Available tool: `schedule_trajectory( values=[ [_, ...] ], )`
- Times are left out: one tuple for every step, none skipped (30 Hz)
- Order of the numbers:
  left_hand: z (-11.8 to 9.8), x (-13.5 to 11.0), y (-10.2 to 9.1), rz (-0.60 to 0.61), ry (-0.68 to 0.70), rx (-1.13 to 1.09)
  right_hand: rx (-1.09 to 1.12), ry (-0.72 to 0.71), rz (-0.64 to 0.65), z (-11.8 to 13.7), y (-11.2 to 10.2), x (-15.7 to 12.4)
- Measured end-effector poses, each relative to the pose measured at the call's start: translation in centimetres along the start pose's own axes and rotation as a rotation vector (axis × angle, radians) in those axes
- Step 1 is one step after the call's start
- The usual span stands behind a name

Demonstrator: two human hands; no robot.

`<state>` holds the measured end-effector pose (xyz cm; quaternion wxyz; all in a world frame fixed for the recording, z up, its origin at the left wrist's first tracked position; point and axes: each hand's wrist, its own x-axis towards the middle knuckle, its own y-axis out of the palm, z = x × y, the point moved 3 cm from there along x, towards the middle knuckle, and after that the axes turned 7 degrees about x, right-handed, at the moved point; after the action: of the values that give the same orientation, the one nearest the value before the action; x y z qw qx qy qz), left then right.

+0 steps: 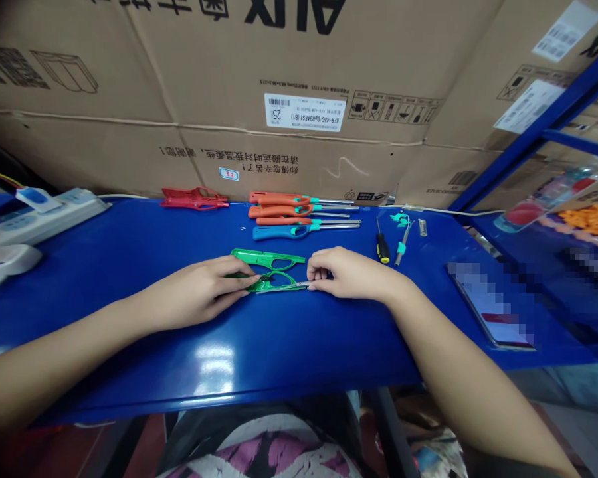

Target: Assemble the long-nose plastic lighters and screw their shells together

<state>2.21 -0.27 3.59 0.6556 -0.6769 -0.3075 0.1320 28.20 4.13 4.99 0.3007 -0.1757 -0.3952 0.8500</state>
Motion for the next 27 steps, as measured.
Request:
schedule_trajectory(
  values=[
    [0.0, 0.0, 0.0, -0.005, 0.001, -0.001, -0.005, 0.000, 0.001, 0.0, 0.0, 0.0],
    [0.0, 0.0, 0.0, -0.011, 0.002, -0.002, -0.011, 0.001, 0.004, 0.1, 0.1, 0.0],
    [-0.1, 0.0, 0.0, -0.014, 0.005, -0.004, -0.020, 0.006, 0.005, 0.2, 0.1, 0.0],
    [-0.1, 0.0, 0.0, -0.018, 0.006, -0.005, -0.030, 0.017, 0.001, 0.3, 0.2, 0.1],
    [-0.1, 0.1, 0.0, -0.019, 0.005, -0.007, -0.044, 0.034, -0.006, 0.4, 0.2, 0.1],
    [-0.1, 0.1, 0.0, -0.019, 0.001, -0.008, -0.060, 0.058, -0.017, 0.5, 0.3, 0.1],
    [-0.1, 0.1, 0.1, -0.018, -0.006, -0.008, -0.078, 0.089, -0.030, 0.7, 0.4, 0.2],
    [-0.1, 0.0, 0.1, -0.015, -0.011, -0.008, -0.098, 0.124, -0.043, 0.7, 0.4, 0.2],
    [-0.1, 0.0, 0.1, -0.013, -0.016, -0.007, -0.118, 0.155, -0.053, 0.8, 0.5, 0.2],
    [-0.1, 0.0, 0.2, -0.013, -0.020, -0.006, -0.136, 0.175, -0.058, 0.9, 0.5, 0.2],
    [-0.1, 0.0, 0.2, -0.015, -0.023, -0.008, -0.149, 0.183, -0.058, 0.9, 0.6, 0.2],
    [-0.1, 0.0, 0.2, -0.021, -0.025, -0.012, -0.156, 0.178, -0.053, 1.0, 0.6, 0.1],
    [-0.1, 0.0, 0.2, -0.027, -0.028, -0.019, -0.156, 0.160, -0.047, 1.1, 0.6, 0.1],
    [-0.1, 0.1, 0.2, -0.032, -0.033, -0.028, -0.152, 0.135, -0.043, 1.1, 0.6, 0.0],
    [-0.1, 0.1, 0.2, -0.038, -0.041, -0.037, -0.146, 0.114, -0.044, 1.2, 0.6, 0.0],
    [-0.2, 0.2, 0.2, -0.040, -0.049, -0.046, -0.143, 0.098, -0.048, 1.3, 0.7, -0.1],
    [-0.2, 0.3, 0.2, -0.041, -0.059, -0.054, -0.144, 0.088, -0.056, 1.3, 0.7, -0.1],
    [-0.2, 0.4, 0.2, -0.041, -0.067, -0.060, -0.147, 0.083, -0.066, 1.4, 0.8, 0.0],
    [-0.3, 0.5, 0.2, -0.042, -0.075, -0.065, -0.151, 0.080, -0.077, 1.4, 0.9, 0.0],
    [-0.3, 0.5, 0.3, -0.043, -0.079, -0.071, -0.154, 0.076, -0.085, 1.5, 1.0, 0.1],
    [-0.3, 0.6, 0.3, -0.041, -0.080, -0.078, -0.153, 0.071, -0.090, 1.6, 1.2, 0.3],
    [-0.3, 0.6, 0.4, -0.039, -0.078, -0.085, -0.148, 0.064, -0.094, 1.6, 1.5, 0.4],
    [-0.3, 0.6, 0.5, -0.037, -0.074, -0.094, -0.138, 0.056, -0.098, 1.6, 1.7, 0.6],
    [-0.3, 0.6, 0.5, -0.032, -0.069, -0.102, -0.126, 0.047, -0.099, 1.6, 1.9, 0.7],
    [-0.3, 0.6, 0.6, -0.026, -0.064, -0.112, -0.112, 0.040, -0.100, 1.6, 2.1, 0.9],
    [-0.2, 0.6, 0.7, -0.020, -0.060, -0.123, -0.095, 0.037, -0.102, 1.5, 2.2, 1.0],
    [-0.2, 0.6, 0.7, -0.018, -0.055, -0.134, -0.077, 0.041, -0.107, 1.5, 2.3, 1.2]
  ],
)
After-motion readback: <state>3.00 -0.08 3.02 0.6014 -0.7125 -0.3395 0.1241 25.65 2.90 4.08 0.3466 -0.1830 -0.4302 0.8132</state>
